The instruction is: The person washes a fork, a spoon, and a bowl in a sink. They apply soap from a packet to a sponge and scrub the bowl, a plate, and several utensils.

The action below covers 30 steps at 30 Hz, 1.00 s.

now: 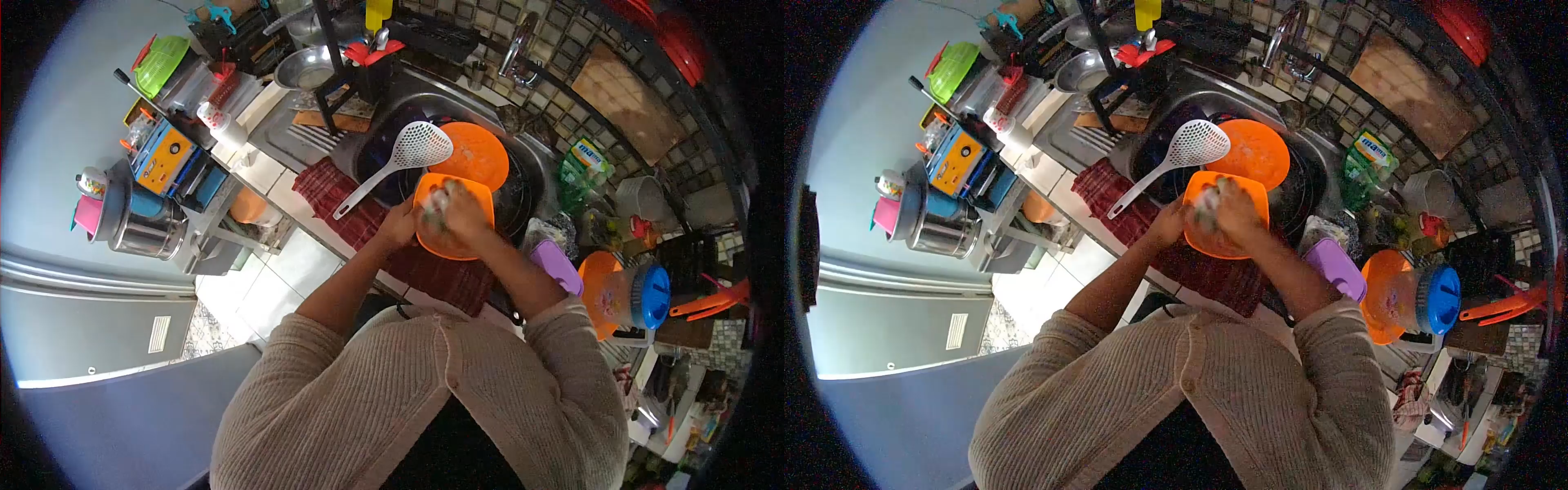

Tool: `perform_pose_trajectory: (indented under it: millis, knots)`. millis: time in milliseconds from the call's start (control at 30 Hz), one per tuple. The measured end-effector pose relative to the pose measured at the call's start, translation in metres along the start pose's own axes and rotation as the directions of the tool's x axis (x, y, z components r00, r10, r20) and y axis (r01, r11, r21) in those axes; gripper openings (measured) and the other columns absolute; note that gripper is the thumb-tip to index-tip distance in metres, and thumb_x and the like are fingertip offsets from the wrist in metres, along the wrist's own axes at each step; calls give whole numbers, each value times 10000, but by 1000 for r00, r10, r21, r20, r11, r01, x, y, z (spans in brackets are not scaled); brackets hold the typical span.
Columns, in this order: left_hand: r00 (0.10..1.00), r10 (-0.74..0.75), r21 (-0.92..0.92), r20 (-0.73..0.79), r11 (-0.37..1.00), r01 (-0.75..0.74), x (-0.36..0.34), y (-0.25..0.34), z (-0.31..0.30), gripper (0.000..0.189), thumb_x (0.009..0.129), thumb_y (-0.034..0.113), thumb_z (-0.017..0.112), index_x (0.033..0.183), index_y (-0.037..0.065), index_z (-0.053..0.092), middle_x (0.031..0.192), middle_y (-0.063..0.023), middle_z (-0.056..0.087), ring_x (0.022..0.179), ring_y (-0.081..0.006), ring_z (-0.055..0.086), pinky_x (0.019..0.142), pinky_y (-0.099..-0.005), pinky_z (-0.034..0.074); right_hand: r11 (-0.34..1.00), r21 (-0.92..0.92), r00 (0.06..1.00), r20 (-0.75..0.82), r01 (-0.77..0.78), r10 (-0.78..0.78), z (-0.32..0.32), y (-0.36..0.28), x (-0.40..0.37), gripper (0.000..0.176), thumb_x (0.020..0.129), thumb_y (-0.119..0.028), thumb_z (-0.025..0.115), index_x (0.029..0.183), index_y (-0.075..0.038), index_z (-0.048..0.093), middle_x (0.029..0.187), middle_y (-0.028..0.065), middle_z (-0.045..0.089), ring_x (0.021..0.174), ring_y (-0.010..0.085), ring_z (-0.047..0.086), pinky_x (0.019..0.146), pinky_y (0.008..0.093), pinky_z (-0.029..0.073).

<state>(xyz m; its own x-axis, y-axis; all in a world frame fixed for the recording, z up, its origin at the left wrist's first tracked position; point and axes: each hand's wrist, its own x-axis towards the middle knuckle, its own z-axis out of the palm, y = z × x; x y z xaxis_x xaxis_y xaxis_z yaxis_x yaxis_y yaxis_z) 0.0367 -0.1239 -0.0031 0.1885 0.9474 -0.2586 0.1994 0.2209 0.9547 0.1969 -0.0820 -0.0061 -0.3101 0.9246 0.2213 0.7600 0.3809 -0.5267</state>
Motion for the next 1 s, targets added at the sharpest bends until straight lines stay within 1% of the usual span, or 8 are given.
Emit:
perform_pose_trajectory:
  millis: [167, 233, 367, 533, 767, 833, 967, 1000]
  knots:
    - [963, 270, -19, 5, 963, -270, 33, -60, -4, 426, 961, 308, 375, 1287, 38, 419, 1119, -115, 571, 999, -210, 544, 874, -316, 419, 987, -72, 971, 184, -142, 153, 3, 8, -28, 357, 909, -308, 403, 1076, -2, 478, 959, 223, 570, 900, 401, 557, 829, 466, 417]
    - [954, 293, 14, 62, 956, -295, 30, -64, -1, 426, 976, 310, 347, 1278, 17, 408, 1165, -123, 544, 1050, -238, 525, 932, -340, 392, 923, 149, 903, 205, 354, -379, 5, -6, -23, 331, 810, -214, 521, 1068, -9, 488, 919, 205, 519, 896, 351, 545, 768, 454, 428]
    - [992, 129, -47, -3, 991, -129, 34, -58, 1, 445, 943, 312, 428, 1286, 28, 430, 1025, -82, 591, 865, -132, 541, 766, -279, 451, 961, 269, 950, 310, -55, -33, -10, 22, 11, 202, 833, -114, 487, 1013, -27, 514, 930, 177, 504, 884, 359, 525, 764, 457, 414]
    - [997, 50, -242, 55, 970, -35, 37, -62, -2, 416, 957, 304, 409, 1236, 0, 455, 1110, -81, 555, 989, -160, 522, 880, -288, 409, 906, -23, 902, -88, 423, -423, 16, 4, -37, 190, 789, -76, 501, 964, -23, 551, 945, 170, 507, 946, 328, 512, 835, 376, 417]
    - [982, 162, -210, -95, 961, -179, 18, -35, -1, 397, 951, 279, 397, 1239, 14, 466, 1048, -102, 584, 950, -174, 538, 848, -303, 424, 938, -322, 966, 256, 131, -47, -24, 0, -13, 122, 774, -51, 496, 880, -31, 553, 1002, 188, 520, 938, 347, 520, 810, 397, 430]
    - [973, 200, -213, -119, 952, -221, 26, -39, 2, 397, 953, 275, 388, 1237, 7, 463, 1055, -101, 582, 965, -178, 534, 856, -305, 420, 947, -244, 964, -114, 208, -241, -11, -15, -18, 223, 646, -45, 672, 838, -40, 558, 928, 149, 577, 910, 349, 554, 761, 412, 441]
    - [970, 195, -137, -144, 967, -214, 16, -23, -3, 397, 954, 299, 387, 1222, 19, 476, 1034, -90, 592, 943, -184, 553, 839, -322, 437, 974, 199, 920, 350, 107, -173, -8, -14, 1, 212, 732, -165, 646, 932, -107, 606, 863, 168, 610, 818, 325, 605, 695, 405, 474]
    - [983, -158, -252, -97, 959, 129, 1, 9, -6, 393, 947, 333, 389, 1200, 49, 489, 1006, -150, 609, 900, -277, 600, 799, -376, 458, 989, 135, 962, 260, 51, -85, -14, -8, 11, 207, 737, -174, 642, 932, -111, 612, 860, 166, 614, 816, 321, 607, 693, 397, 476]
